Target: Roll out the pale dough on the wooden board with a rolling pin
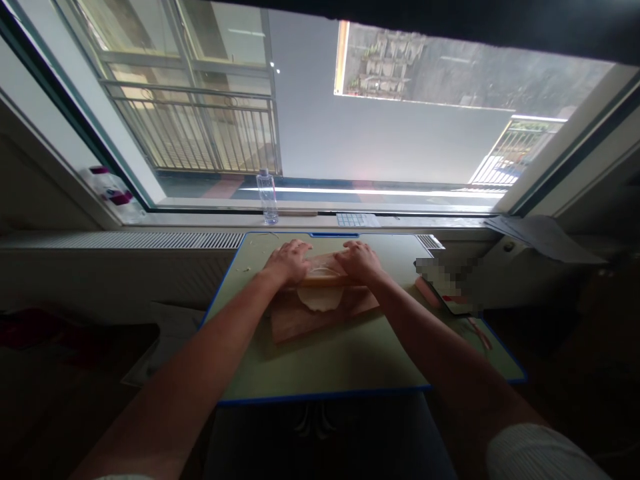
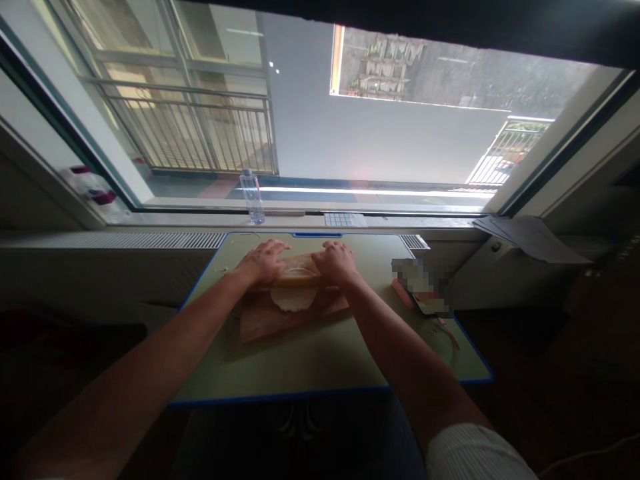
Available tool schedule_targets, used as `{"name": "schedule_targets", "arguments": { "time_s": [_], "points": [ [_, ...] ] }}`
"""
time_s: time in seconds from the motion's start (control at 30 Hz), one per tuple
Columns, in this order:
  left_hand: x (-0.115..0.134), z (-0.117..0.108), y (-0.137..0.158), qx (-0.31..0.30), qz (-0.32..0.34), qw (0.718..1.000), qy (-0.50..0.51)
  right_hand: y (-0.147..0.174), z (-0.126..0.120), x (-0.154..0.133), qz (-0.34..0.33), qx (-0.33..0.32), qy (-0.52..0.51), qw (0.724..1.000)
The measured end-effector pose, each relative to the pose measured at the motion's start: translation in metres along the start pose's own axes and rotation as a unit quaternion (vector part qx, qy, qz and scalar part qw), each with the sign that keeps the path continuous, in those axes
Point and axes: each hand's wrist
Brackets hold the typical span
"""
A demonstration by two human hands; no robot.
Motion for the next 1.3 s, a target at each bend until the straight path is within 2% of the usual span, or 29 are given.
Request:
{"name": "schedule_targets", "arguments": {
  "time_s": [0.2,0.47,0.73,1.03,1.3],
  "points": [
    [-0.010,0.005,-0.018,-0.009,-0.073,0.997,0.004,-0.017,0.005,0.005,-0.011,0.014,0.010,1.000],
    [-0.010,0.005,-0.030,-0.006,-0.100,0.995,-0.019,-0.033,0.014,0.009,0.001,0.002,0.035,0.999],
    [-0.010,0.008,-0.028,-0.029,-0.089,0.995,-0.031,-0.021,0.012,0.006,-0.006,-0.015,0.050,0.999],
    [-0.008,0.009,-0.020,-0.025,-0.085,0.996,-0.020,-0.003,0.003,-0.001,0.002,-0.007,0.037,0.999],
    [-0.007,0.011,-0.015,-0.029,-0.094,0.995,-0.009,0.005,0.005,0.001,-0.007,-0.018,0.043,0.999]
  ]
}}
Point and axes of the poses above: each hand's wrist, its own y-axis away from the middle knuckle, its own z-axis out of the palm, x = y × z, and after that the axes turned 2 degrees about -y, right-handed
